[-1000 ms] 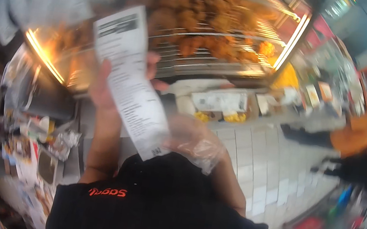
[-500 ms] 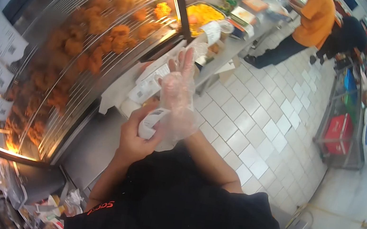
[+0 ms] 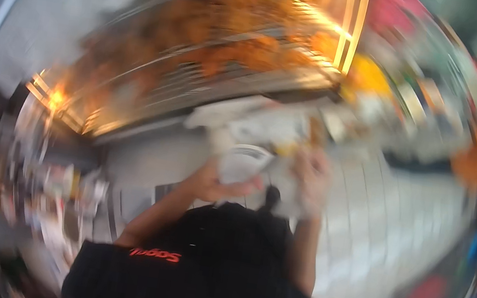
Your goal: The person takes fried chicken from a heated display, cuts it into smaller pieces using a knife, places the chicken into cardboard food boxes along with portions of yellow rice, and folds the boxes closed.
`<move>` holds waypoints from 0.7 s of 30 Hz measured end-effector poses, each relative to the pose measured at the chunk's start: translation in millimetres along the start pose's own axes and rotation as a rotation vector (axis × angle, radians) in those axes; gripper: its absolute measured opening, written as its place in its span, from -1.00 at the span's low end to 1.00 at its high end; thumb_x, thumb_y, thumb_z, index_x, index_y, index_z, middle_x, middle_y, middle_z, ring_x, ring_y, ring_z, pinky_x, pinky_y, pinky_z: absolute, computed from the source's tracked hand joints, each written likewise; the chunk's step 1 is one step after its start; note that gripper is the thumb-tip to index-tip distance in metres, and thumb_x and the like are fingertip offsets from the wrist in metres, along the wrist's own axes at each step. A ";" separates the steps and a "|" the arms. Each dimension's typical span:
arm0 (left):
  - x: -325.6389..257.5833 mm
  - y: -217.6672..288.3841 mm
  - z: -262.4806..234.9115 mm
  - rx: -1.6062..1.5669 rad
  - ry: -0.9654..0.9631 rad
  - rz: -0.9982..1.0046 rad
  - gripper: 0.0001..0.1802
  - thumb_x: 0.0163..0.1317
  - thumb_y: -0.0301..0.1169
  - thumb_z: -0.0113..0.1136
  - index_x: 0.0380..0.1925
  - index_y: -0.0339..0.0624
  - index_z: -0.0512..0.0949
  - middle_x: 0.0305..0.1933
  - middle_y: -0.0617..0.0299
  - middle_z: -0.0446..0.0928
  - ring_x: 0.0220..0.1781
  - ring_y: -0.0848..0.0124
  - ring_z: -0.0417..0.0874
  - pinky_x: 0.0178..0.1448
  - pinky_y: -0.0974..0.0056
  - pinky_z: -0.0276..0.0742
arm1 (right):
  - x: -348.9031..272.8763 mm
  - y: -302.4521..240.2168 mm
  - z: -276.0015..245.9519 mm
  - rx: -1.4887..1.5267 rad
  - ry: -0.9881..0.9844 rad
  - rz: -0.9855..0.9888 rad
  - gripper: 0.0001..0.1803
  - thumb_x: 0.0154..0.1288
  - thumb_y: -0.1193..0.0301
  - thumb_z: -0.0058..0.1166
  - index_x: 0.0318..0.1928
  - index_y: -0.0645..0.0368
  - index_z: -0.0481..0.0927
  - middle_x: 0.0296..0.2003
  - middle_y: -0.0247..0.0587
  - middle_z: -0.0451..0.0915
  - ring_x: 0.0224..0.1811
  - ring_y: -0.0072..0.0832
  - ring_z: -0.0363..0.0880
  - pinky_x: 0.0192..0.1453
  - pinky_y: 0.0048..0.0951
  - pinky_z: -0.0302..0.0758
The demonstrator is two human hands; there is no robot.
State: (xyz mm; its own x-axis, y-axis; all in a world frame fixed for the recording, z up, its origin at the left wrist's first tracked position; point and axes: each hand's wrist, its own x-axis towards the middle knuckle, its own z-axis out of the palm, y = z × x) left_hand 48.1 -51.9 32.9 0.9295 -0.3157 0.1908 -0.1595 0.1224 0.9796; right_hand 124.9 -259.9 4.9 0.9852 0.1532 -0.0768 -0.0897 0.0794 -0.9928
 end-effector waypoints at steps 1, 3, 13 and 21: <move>2.4 5.9 -2.9 -0.022 0.064 -0.002 -0.52 0.28 -0.41 0.27 0.16 -0.25 0.38 -0.11 0.27 0.57 -0.05 0.53 0.56 0.05 0.35 0.49 | 0.4 -3.3 2.6 0.046 -0.019 -0.021 -0.75 0.35 0.21 0.17 -0.31 0.10 0.50 -0.44 -0.46 0.45 -0.41 -0.70 0.34 -0.33 -0.60 0.34; 9.6 15.9 -4.4 -0.152 0.195 0.084 -0.44 0.30 -0.40 0.25 0.25 -0.25 0.28 -0.08 0.31 0.51 -0.03 0.56 0.50 0.08 0.35 0.45 | 19.6 9.4 -1.0 -0.143 -0.181 -0.279 -0.75 0.34 0.20 0.19 -0.26 0.11 0.51 -0.39 -0.45 0.49 -0.37 -0.65 0.41 -0.29 -0.59 0.39; -51.2 31.1 -5.8 -0.065 0.796 0.377 -0.24 0.27 -0.38 0.23 0.43 -0.12 0.13 -0.22 0.35 0.44 -0.15 0.55 0.49 -0.02 0.35 0.43 | 73.5 -12.4 77.4 -0.363 -1.099 -0.107 -0.91 0.31 0.50 0.13 -0.23 0.26 0.60 -0.37 -0.26 0.63 -0.31 -0.59 0.56 -0.28 -0.53 0.50; -209.7 48.8 13.1 0.049 1.386 0.490 -0.12 0.22 -0.19 0.29 0.44 -0.17 0.08 -0.28 0.32 0.44 -0.36 0.52 0.51 -0.30 0.36 0.46 | 27.7 -10.5 203.3 -0.333 -1.563 -0.259 -0.81 0.27 0.47 0.20 -0.13 0.26 0.61 -0.15 -0.15 0.66 -0.16 -0.47 0.63 -0.01 -0.45 0.53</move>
State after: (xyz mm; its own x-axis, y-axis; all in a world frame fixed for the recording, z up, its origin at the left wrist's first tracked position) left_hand -158.9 7.9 41.5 0.3445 0.8850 0.3132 -0.5304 -0.0918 0.8428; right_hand 123.4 -56.2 31.9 -0.1536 0.9871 0.0442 0.2851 0.0871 -0.9545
